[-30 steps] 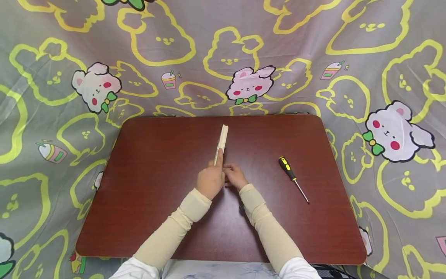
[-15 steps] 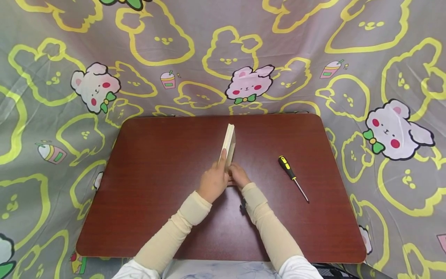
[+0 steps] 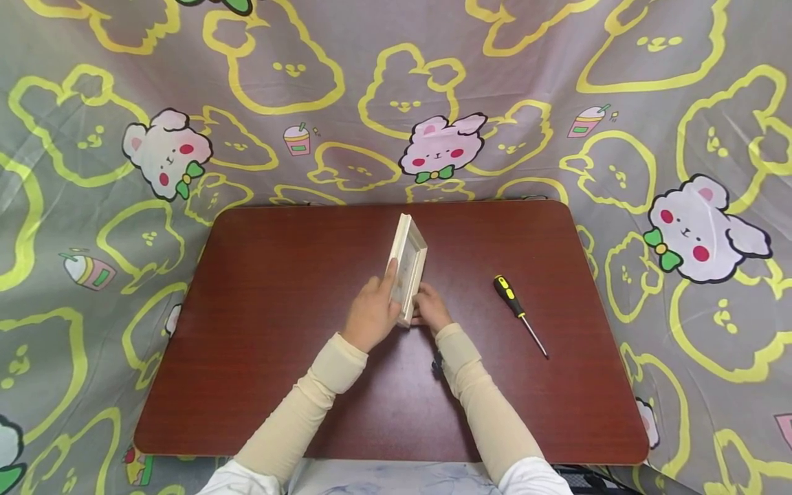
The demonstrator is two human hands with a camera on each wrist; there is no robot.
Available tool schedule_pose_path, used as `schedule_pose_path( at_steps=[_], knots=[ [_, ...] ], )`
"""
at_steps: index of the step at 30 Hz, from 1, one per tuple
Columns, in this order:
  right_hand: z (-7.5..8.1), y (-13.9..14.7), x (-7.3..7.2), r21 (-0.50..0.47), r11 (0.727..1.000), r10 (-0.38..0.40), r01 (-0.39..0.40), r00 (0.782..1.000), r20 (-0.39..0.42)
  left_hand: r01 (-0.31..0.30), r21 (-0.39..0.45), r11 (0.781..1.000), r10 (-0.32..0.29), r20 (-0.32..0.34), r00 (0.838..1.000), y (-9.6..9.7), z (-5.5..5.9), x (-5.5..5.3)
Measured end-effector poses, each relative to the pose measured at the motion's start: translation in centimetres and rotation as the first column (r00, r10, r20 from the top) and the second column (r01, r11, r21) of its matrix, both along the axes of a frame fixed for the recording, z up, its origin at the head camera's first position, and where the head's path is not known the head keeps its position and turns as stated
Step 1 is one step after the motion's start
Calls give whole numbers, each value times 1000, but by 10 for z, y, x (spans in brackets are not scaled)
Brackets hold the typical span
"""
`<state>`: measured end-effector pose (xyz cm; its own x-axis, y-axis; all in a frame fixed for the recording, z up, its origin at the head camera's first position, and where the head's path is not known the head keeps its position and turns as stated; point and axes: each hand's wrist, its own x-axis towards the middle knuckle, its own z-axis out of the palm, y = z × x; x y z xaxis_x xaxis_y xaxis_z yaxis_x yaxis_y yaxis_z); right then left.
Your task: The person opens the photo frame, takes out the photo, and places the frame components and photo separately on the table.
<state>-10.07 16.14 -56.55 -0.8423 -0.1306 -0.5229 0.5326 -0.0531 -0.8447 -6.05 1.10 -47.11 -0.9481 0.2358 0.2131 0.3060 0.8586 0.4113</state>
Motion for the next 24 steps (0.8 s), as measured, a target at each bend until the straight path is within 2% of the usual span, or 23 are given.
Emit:
schedule_pose_path(
  at_steps=[4,9,16,24],
  knots=[
    [2,7,-1,42,999,-8,8,1000,-10,2,30,1000,-3,28,1000,-5,0,-4],
    [8,15,-1,112,993,-28,33,999,-40,-33,33,999,29,119,993,-13,2,-8],
    [12,21,-1,195,980,-16,32,996,-87,-41,15,999,37,172,984,-22,-4,-13],
    [21,30,2,274,961,2,31,993,-120,-41,59,997,25,243,970,-28,-11,-15]
  ],
)
